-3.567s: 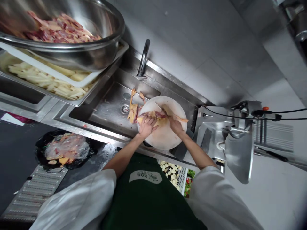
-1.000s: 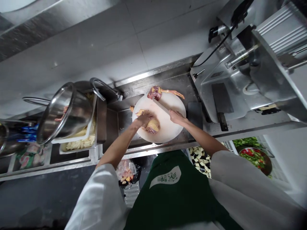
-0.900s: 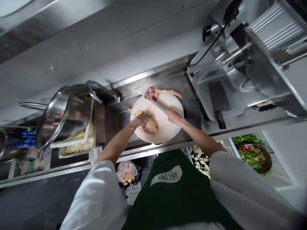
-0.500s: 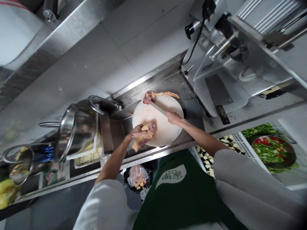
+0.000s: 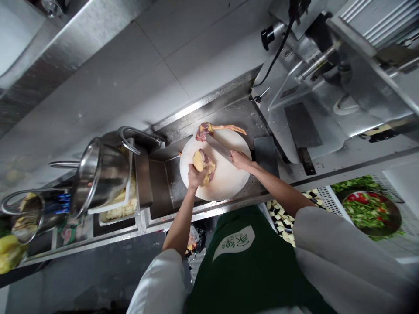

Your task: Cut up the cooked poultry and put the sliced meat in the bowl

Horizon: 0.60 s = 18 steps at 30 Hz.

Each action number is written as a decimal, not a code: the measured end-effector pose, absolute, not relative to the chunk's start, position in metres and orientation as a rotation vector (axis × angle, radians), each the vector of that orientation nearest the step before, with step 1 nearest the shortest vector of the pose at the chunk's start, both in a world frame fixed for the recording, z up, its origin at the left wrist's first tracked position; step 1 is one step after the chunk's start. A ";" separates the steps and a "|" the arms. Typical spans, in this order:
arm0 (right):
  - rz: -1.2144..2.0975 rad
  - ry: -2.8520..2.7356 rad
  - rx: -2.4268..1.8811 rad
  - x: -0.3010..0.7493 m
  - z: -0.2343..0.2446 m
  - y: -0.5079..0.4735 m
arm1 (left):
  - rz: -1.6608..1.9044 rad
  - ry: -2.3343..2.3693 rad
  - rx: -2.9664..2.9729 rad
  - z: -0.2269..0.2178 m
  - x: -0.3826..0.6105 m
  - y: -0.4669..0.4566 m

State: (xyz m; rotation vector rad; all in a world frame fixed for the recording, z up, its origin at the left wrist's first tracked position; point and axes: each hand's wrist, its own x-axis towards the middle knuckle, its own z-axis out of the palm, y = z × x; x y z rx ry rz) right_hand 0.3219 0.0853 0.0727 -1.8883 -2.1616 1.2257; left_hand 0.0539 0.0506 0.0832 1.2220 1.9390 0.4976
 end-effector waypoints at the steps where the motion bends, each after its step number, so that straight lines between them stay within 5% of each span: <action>1: 1.220 -2.163 -1.890 0.322 0.072 0.085 | 0.439 2.054 1.203 0.078 0.052 0.051; 5: 1.238 -2.160 -1.881 0.324 0.071 0.085 | 0.565 2.180 1.012 0.063 0.046 0.058; 13: 1.293 -2.089 -1.877 0.330 0.073 0.086 | 1.043 1.462 0.688 0.079 0.076 0.059; 18: 1.300 -2.095 -1.874 0.330 0.073 0.086 | 0.974 1.980 0.775 0.068 0.089 0.040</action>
